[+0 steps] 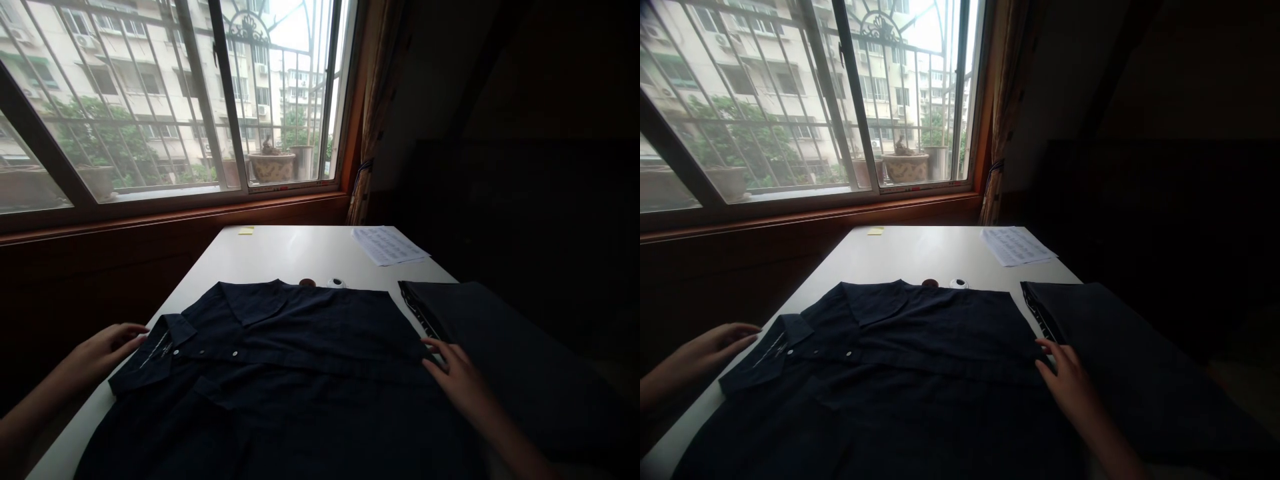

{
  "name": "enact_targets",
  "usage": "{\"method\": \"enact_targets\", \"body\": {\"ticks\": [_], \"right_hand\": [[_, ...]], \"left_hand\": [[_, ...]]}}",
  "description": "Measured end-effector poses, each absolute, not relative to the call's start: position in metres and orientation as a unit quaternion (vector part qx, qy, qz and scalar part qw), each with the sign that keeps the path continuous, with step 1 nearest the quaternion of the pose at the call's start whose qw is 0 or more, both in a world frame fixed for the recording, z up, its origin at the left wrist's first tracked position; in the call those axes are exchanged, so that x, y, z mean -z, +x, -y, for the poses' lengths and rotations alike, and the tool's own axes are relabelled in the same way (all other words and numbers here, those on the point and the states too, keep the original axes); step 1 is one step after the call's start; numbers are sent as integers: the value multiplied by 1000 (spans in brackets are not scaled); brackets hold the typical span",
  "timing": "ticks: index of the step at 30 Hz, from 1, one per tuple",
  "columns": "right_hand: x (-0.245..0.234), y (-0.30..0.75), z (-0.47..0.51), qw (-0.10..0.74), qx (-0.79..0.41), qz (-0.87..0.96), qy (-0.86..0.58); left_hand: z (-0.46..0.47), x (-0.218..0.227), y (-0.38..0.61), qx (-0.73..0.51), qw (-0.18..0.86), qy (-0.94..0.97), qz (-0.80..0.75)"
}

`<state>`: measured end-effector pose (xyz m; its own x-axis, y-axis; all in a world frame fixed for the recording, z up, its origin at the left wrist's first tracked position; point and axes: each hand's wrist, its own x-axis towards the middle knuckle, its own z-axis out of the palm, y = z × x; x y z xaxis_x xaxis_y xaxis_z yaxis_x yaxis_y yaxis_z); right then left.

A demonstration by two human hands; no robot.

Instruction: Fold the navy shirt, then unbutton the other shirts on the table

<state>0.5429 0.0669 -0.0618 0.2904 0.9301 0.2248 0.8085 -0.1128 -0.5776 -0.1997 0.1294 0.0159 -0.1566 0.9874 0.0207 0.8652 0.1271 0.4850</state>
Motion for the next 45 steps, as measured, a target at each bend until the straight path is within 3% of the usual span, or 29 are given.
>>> {"method": "enact_targets", "body": {"ticks": [4,8,14,21,38,45], "right_hand": [[61,539,-59,303,-96,587,-745],[60,532,-49,288,-91,574,-761],[61,523,-43,288,-69,579,-760],[58,524,-59,305,-67,585,-749],[19,484,-159,251,-23,671,-698],[22,490,-142,242,-13,657,-714]], "left_hand": [[-209,-30,-141,-202,164,687,-678],[-277,-15,-102,-192,155,687,-683],[-325,0,-77,-164,223,679,-680],[-337,2,-76,-138,257,673,-680],[-331,16,-126,-182,98,632,-747],[-282,15,-150,-148,25,681,-716]]}}
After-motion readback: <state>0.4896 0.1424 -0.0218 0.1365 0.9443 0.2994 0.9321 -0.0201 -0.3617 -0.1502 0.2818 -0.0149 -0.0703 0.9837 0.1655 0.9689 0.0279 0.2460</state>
